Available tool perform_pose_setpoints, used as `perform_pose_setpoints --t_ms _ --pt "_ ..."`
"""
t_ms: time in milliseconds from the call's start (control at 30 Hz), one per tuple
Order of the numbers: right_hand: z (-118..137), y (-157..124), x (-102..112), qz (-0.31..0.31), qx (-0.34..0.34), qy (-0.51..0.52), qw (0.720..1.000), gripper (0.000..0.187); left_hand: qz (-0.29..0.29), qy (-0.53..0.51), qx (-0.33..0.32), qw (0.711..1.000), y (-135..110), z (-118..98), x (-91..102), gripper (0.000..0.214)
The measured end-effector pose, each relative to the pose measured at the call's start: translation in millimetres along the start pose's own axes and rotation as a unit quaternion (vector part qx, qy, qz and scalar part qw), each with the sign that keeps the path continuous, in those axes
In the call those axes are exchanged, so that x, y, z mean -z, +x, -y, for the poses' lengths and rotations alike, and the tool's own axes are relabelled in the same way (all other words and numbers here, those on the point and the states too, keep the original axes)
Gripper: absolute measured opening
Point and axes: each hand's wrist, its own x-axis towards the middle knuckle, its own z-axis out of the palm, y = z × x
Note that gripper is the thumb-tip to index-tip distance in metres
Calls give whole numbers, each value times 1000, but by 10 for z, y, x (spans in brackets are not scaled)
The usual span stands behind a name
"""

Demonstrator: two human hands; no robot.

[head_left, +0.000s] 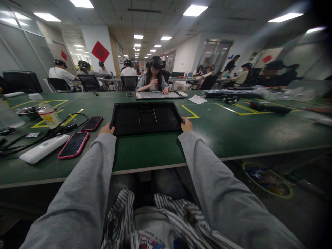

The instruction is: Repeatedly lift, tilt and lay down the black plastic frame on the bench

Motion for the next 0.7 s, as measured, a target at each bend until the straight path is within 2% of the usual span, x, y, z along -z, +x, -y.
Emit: perform_pose_setpoints --t_ms 700 --pt "-15 11 -12 5 2 2 1000 54 -1 10 -4 1000 -34 -30 31 55"
